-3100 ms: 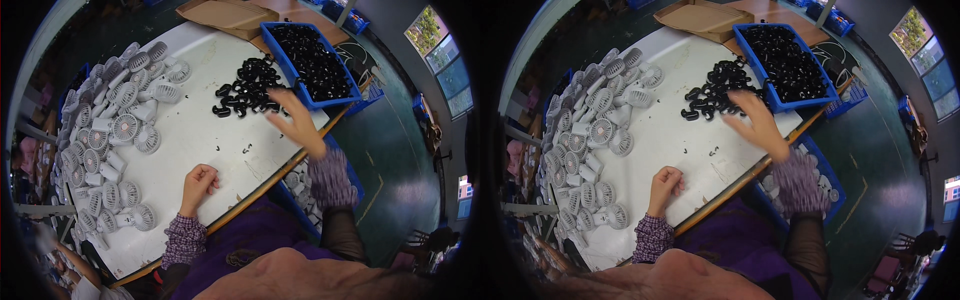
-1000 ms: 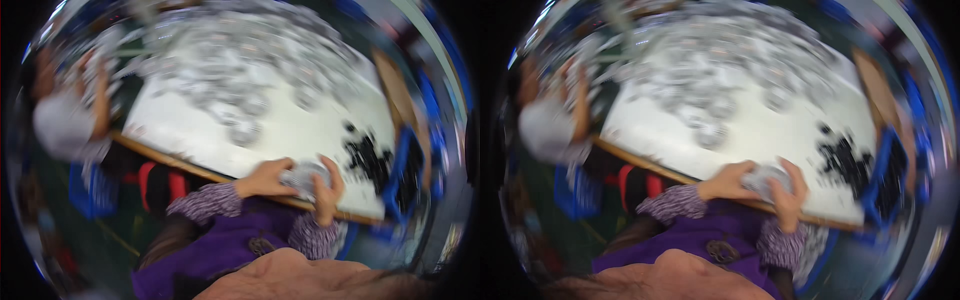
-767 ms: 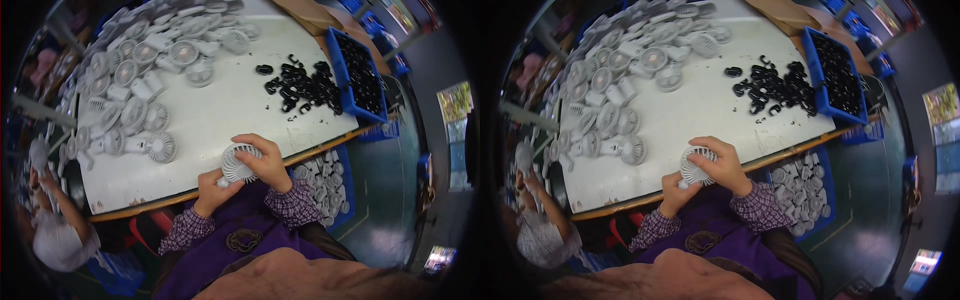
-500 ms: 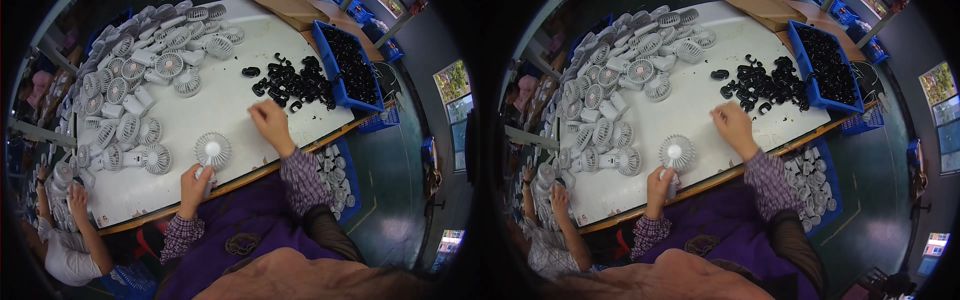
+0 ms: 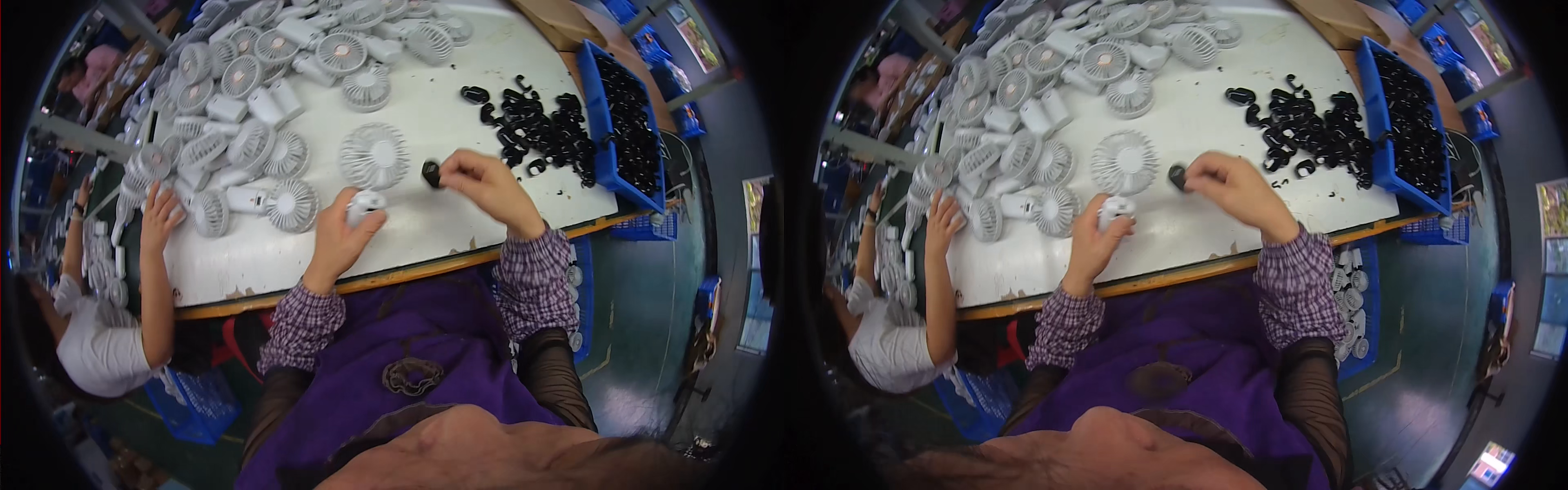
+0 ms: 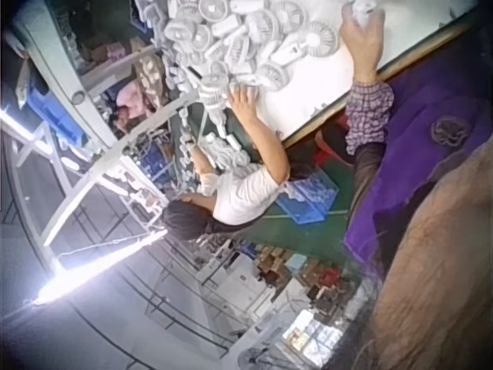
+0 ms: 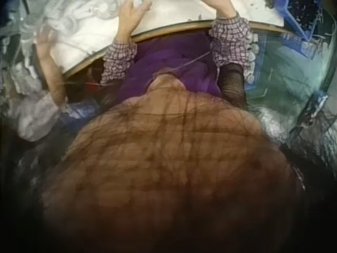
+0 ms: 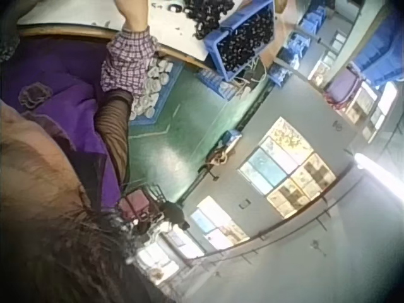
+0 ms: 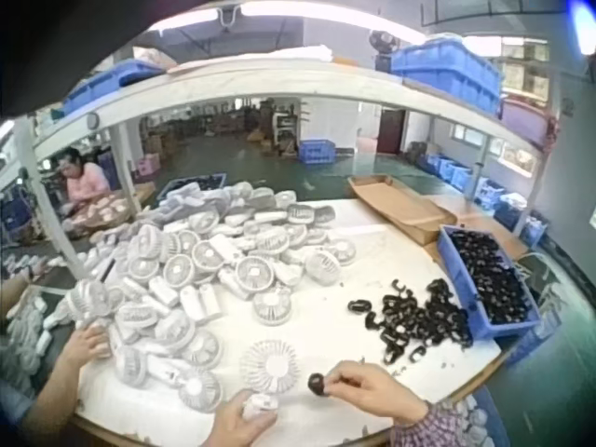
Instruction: Assembling plastic components onto portable handheld fans on a production line.
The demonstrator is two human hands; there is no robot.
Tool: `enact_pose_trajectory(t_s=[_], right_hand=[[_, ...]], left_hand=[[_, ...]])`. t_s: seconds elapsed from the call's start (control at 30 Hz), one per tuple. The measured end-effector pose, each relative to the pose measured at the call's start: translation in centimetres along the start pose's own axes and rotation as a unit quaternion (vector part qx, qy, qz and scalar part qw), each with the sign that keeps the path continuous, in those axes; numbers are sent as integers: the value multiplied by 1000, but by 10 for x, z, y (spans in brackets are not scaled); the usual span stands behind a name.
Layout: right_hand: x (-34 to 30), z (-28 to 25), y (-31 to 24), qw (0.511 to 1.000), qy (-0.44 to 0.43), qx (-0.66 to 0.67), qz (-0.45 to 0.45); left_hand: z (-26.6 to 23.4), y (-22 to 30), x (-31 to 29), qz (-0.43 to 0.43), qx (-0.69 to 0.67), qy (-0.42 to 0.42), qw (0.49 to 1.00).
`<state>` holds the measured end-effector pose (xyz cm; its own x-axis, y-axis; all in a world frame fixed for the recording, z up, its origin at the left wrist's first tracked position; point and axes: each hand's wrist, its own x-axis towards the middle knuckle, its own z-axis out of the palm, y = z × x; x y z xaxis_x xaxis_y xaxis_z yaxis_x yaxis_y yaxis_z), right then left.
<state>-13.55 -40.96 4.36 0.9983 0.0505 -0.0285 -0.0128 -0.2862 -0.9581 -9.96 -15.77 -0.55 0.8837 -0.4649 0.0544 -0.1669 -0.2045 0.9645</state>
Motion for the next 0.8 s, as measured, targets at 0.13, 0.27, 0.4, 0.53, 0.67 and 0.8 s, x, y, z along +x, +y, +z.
enact_pose_trajectory(t_s=[0.13, 0.27, 0.4, 0.53, 0.67, 0.8], right_hand=[[-11, 41, -27, 977, -88, -119, -156], [-23, 55, -37, 983, -35, -113, -142], [-36, 45, -28, 995, 35, 6, -88], [-43, 38, 5, 989, 99, 102, -34], [-30, 33, 26, 951, 95, 281, -87], [-2, 45, 19, 934, 36, 351, -64]], left_hand=[[7, 8, 2, 83, 29, -33, 996], [7, 4, -4, 55, -7, -9, 998], [5, 0, -13, 71, 20, 15, 997], [14, 2, -21, -1, -108, -5, 994], [27, 0, -9, -191, -376, -122, 898], [66, -17, -9, -273, -683, -381, 560]])
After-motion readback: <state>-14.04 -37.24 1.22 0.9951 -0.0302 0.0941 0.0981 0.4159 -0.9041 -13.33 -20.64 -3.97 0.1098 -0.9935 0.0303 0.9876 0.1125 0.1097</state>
